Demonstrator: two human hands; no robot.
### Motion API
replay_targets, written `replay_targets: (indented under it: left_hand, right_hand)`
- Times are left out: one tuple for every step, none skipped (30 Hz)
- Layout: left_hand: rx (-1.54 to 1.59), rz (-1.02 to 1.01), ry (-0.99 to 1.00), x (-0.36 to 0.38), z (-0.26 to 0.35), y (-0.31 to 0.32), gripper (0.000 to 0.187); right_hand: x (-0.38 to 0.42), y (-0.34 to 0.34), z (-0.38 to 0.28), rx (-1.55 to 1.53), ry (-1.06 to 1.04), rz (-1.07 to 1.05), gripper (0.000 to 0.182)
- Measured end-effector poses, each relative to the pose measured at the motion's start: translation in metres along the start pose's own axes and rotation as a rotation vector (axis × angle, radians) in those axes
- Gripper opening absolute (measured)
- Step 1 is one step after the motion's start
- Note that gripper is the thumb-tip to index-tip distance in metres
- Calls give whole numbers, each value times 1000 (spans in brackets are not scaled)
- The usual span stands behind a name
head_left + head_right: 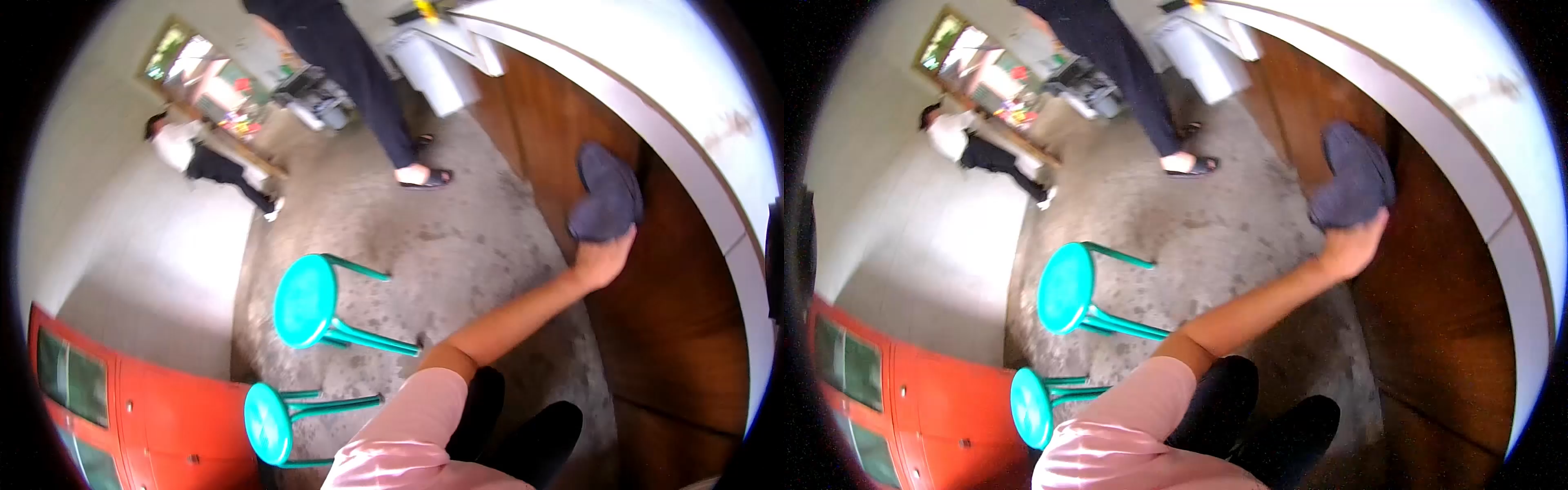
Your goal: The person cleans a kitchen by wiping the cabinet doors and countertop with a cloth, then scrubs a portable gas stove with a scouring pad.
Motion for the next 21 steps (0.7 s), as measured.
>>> replay_targets:
  left_hand:
    - [-6, 68, 111, 8, 2, 2, 46]
    - [-19, 78, 100, 4, 3, 1, 46]
    - [316, -94, -159, 0, 1, -5, 49]
    - [658, -275, -423, 3, 2, -6, 51]
    - [841, -315, -641, 13, 10, -22, 54]
    - [706, -484, -733, 18, 10, -13, 56]
    - [661, -511, -725, 18, 12, -8, 57]
    - [616, -537, -715, 18, 14, -3, 57]
    - [658, -410, -643, 14, 21, -5, 57]
    - [306, -252, -328, 0, 26, -9, 55]
    - [-43, -67, 4, -11, 33, -11, 54]
    - [-3, -76, 12, -19, 28, -16, 54]
    - [25, -109, 26, -28, 22, -18, 47]
    - [48, -154, 39, -33, 14, -20, 40]
    - [67, -201, 53, -37, 8, -22, 34]
    - [82, -229, 60, -35, -1, -8, 31]
    - [96, -258, 66, -33, -10, 5, 28]
    - [581, -452, -183, -29, -33, 31, 42]
    - [366, -313, -60, -17, -39, 45, 46]
    - [117, -141, 39, -9, -38, 51, 50]
    - [-109, 43, 104, -2, -37, 58, 55]
  right_hand:
    - [7, 6, 0, 45, -25, 14, 69]
    - [4, 8, 2, 12, -31, -7, 69]
    - [0, 6, 2, -17, -44, -47, 69]
    - [-8, 6, 2, -48, -46, -65, 69]
    - [11, -1, -3, -13, -74, 37, 69]
    - [11, -3, -5, -19, -65, 1, 70]
    - [7, -3, -7, -16, -59, -42, 71]
    - [8, -5, -9, 23, -54, -55, 73]
    - [12, -1, -6, 67, -85, -27, 72]
    - [4, -1, -7, 82, -85, -21, 72]
    - [0, -3, -8, 100, -71, -2, 71]
    - [2, -7, -9, 126, -71, -36, 71]
    - [6, -5, -6, 154, -88, -6, 72]
    - [11, -4, -4, 169, -105, 19, 72]
    - [15, -3, 0, 172, -108, -11, 72]
    - [19, -3, 5, 187, -137, 28, 73]
    - [18, -4, 2, 204, -138, 50, 74]
    - [18, -5, 0, 221, -138, 72, 74]
    - [17, -6, -3, 238, -137, 94, 74]
    - [12, -6, -7, 253, -84, 50, 75]
    - [8, -8, -9, 265, -35, 4, 75]
Point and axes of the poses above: each hand's wrist, its own x-axis away from the middle knuckle, its own y-axis out of the palm, z = x × y, the point moved 4 cm from there along -x, towards the middle knuckle, and after that the axes turned 14 degrees about -y, right-handed, at the moved point
